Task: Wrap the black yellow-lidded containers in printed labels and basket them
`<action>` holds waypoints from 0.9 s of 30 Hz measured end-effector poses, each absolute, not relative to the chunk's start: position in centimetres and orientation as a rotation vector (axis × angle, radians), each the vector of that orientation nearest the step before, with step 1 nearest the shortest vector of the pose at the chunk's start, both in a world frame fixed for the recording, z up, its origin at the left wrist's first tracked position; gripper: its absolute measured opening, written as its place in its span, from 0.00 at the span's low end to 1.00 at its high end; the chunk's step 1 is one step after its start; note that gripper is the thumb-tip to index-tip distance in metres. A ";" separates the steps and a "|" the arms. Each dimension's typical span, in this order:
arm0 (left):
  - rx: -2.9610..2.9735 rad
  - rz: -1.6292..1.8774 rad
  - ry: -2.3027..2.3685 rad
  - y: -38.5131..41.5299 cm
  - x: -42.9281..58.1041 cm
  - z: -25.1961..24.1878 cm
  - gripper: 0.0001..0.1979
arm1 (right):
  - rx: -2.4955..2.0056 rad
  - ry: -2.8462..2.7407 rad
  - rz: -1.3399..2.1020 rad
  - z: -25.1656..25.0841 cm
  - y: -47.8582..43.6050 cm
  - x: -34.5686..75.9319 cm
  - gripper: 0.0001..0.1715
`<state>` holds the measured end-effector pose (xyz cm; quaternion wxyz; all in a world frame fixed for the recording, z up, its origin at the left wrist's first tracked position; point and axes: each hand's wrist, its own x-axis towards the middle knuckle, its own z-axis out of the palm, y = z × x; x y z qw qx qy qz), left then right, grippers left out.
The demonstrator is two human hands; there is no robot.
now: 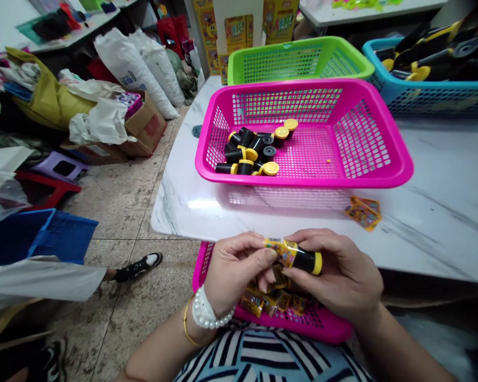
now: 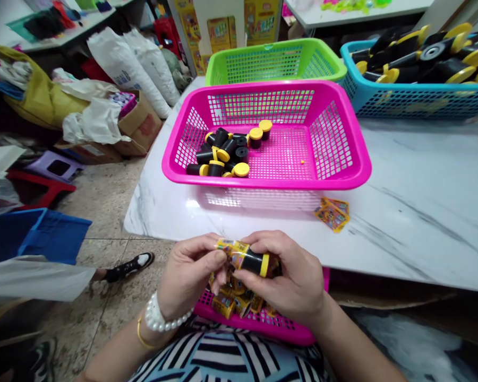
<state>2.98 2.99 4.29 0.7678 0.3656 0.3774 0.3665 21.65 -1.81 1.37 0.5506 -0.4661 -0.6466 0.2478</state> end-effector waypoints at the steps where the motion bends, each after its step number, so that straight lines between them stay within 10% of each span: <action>1: 0.768 0.786 0.814 3.1 2.8 4.2 0.11 | -1.090 -1.543 0.588 1.5 -1.7 21.8 0.26; 7: 0.911 0.784 0.759 4.2 2.1 3.7 0.27 | -1.067 -1.553 0.613 1.7 -1.5 22.3 0.24; 27: 1.417 0.738 0.772 4.4 3.0 2.9 0.14 | -1.192 -1.489 0.691 0.8 -2.6 23.0 0.22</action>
